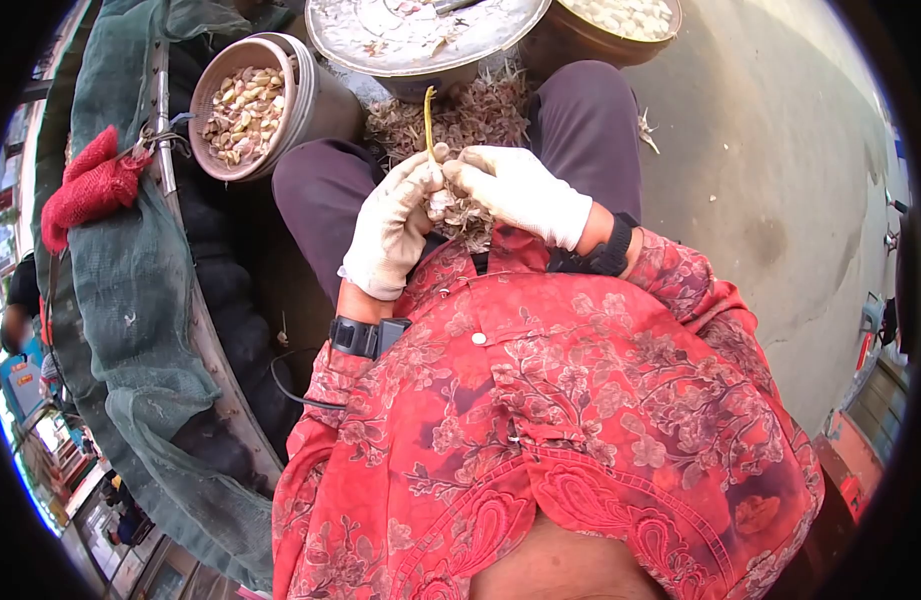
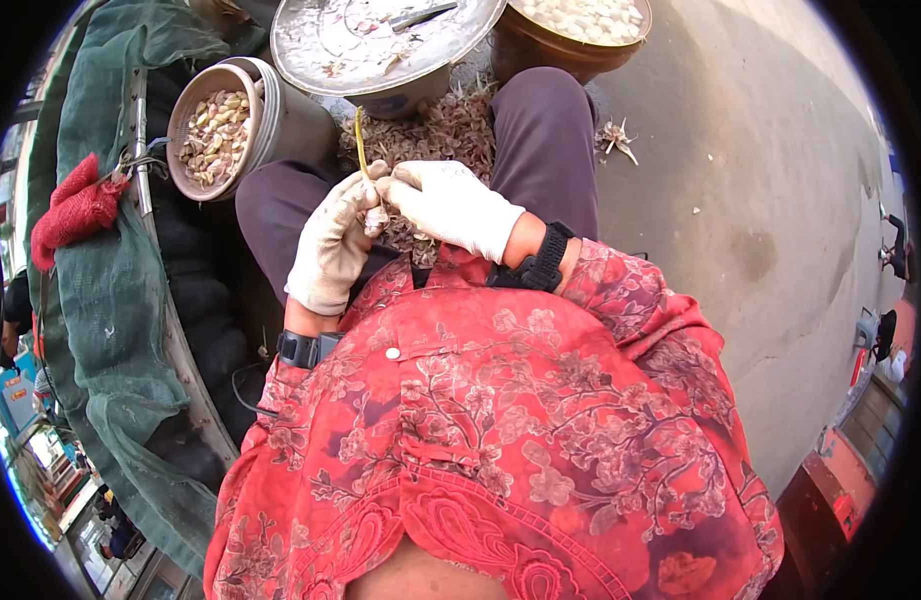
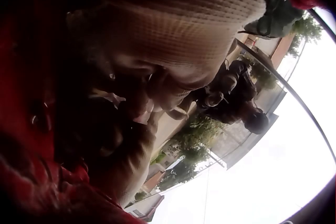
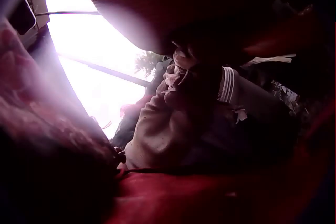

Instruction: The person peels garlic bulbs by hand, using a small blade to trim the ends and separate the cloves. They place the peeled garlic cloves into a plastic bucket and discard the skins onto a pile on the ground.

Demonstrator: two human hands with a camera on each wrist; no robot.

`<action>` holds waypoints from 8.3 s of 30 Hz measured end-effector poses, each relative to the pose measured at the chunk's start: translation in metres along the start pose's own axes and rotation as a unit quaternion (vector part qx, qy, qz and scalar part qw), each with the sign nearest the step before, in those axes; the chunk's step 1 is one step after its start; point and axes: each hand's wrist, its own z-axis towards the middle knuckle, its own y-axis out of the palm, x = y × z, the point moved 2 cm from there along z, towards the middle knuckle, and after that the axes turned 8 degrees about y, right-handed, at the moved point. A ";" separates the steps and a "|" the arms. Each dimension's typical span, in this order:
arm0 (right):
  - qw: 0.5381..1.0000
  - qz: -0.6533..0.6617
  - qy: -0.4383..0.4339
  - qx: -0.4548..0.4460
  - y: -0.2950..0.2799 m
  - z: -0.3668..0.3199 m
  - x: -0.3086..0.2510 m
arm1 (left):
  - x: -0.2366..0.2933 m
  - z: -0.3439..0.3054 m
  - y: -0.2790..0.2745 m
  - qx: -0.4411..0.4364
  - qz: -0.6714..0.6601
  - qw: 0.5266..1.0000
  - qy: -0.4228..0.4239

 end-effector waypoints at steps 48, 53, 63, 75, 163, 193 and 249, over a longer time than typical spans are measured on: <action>0.988 -0.136 -0.033 -0.069 -0.001 0.015 0.003 | 0.002 0.026 -0.040 -0.015 -0.072 0.997 0.000; 0.998 -0.041 -0.018 -0.045 0.001 0.022 0.008 | 0.000 0.016 -0.036 -0.013 -0.056 0.998 -0.003; 0.995 -0.094 -0.029 -0.008 0.002 0.018 -0.008 | 0.000 0.009 -0.036 -0.019 -0.023 1.000 0.006; 0.988 -0.145 -0.043 -0.015 0.002 0.018 -0.006 | -0.008 0.011 -0.042 -0.055 -0.009 0.998 0.004; 0.985 0.133 0.073 -0.088 0.013 0.013 0.015 | -0.027 0.010 -0.045 -0.077 0.063 0.995 -0.006; 0.995 -0.096 0.005 -0.017 -0.001 0.023 0.016 | -0.021 0.019 -0.050 0.003 0.001 1.000 -0.014; 0.960 -0.256 -0.100 -0.045 0.023 0.018 0.009 | -0.039 0.029 -0.044 0.090 0.055 0.994 -0.038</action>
